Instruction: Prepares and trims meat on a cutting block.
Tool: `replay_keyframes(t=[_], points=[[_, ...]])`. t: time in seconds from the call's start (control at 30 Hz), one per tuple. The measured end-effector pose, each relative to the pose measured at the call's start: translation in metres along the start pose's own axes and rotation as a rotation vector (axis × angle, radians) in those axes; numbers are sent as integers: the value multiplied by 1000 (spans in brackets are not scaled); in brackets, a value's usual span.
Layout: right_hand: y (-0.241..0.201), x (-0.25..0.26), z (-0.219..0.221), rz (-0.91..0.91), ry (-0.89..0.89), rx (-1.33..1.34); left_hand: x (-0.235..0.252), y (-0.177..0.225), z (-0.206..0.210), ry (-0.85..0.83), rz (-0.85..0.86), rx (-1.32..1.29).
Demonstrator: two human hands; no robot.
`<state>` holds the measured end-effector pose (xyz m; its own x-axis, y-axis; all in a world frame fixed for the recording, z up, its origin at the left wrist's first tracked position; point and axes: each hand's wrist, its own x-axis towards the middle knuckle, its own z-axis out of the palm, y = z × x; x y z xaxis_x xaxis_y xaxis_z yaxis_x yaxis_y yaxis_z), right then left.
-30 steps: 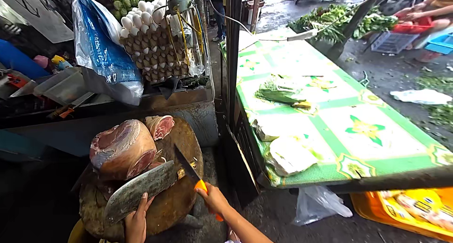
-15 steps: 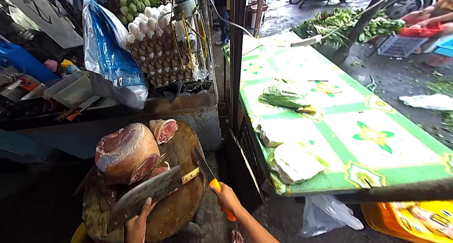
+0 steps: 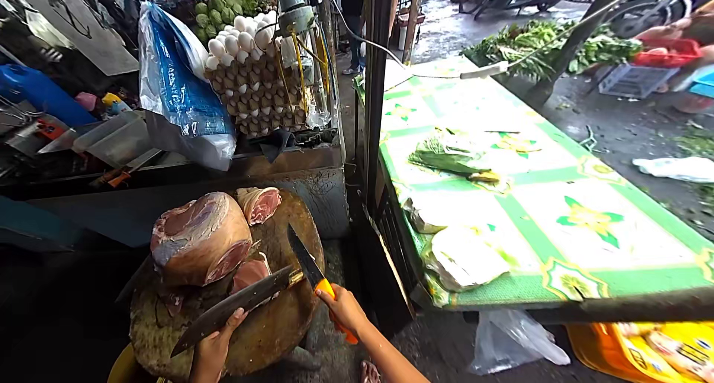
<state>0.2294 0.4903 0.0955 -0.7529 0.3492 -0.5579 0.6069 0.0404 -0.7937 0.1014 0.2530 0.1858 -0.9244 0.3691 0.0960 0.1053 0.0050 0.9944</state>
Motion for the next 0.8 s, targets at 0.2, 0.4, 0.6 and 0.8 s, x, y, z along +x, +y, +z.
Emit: replay_keyframes(t=[0.2, 0.4, 0.6, 0.8], points=[[25, 11, -2, 30, 64, -74, -1, 3, 5, -8, 10, 15], [4, -5, 1, 11, 45, -102, 7, 6, 10, 19, -1, 12], [41, 17, -12, 95, 89, -91, 6, 3, 3, 26, -35, -36], [-4, -9, -13, -53, -64, -157, 28, -16, -26, -401, 135, 43]])
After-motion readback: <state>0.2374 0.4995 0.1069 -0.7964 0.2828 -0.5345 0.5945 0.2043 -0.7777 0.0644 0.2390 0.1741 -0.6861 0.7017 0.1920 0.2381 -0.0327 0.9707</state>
